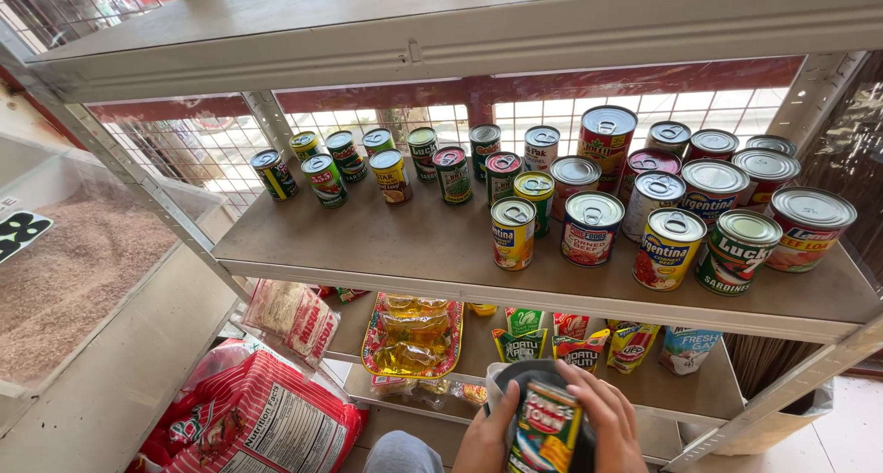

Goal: Cleaning and wiping canned goods and cup noodles on a store shelf using a cloth.

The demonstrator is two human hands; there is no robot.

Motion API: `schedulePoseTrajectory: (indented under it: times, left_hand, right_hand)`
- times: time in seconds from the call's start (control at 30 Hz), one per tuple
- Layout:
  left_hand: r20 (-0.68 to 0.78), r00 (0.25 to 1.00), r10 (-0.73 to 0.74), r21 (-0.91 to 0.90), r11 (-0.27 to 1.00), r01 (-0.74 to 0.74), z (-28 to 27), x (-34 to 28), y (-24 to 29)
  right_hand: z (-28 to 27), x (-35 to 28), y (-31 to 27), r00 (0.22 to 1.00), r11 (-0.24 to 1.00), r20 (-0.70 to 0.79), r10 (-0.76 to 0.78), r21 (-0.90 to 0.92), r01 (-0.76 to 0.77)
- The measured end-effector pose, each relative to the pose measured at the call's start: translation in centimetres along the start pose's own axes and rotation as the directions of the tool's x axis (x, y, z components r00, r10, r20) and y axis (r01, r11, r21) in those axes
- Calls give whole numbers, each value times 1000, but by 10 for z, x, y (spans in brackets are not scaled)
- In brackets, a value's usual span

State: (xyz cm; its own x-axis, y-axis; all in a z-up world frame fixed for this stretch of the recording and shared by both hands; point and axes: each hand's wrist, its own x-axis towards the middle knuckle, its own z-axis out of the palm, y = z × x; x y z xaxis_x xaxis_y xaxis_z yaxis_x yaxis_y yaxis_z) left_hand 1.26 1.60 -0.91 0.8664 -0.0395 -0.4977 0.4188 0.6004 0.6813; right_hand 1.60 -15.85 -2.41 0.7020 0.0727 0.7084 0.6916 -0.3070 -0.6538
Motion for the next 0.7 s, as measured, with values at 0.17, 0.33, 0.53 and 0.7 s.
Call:
schedulePoseTrajectory:
  times: [0.17,0.33,0.53,0.7]
  left_hand:
    - [438,892,108,-10,993,-116,-2,-10,-3]
    - [507,861,-44,11,999,44,-28,12,-16]
    - [333,943,1,124,991,-44,-5,-18,9]
    - [376,921,99,274,938,-213,-2,-20,3]
  right_hand:
    - [0,5,-15,993,932,-87,75,-349,-101]
    - [-2,9,-4,833,813,-51,550,260,-521]
    - [-15,-1,-4,979,936,140,149,-339,-94]
    - [-17,-14,22,976,918,183,119,-395,-38]
